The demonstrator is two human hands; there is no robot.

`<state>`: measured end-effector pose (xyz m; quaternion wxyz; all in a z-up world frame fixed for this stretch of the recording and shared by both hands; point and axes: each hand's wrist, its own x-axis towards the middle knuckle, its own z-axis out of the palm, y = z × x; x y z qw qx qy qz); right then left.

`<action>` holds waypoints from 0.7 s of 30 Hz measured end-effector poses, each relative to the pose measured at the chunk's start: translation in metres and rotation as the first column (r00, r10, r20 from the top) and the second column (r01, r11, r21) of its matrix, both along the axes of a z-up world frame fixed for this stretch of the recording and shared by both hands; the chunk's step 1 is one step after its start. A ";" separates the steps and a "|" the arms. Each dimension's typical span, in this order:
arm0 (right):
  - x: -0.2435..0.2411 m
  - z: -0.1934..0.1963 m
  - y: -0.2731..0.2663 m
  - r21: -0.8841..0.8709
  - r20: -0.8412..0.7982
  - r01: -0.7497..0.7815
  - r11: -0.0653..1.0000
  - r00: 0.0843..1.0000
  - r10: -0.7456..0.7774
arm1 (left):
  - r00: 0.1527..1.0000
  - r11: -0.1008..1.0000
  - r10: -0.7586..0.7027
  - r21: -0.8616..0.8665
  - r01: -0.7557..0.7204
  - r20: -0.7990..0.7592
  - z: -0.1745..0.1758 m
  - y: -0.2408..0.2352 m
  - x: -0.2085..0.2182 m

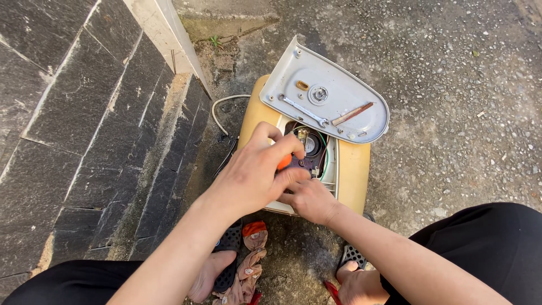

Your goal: The person uses a screwdriver to work on the internal wiring of a beige appliance. They then remove the top cover, place it aside, and wipe the appliance's surface with a cloth.

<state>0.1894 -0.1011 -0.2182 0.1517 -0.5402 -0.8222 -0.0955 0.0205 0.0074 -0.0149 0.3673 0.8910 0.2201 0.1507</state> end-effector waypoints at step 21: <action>-0.001 0.006 0.006 -0.032 0.004 -0.020 0.999 1.000 0.020 | 0.918 0.994 -0.025 0.105 -0.018 0.396 -0.022 0.001 0.000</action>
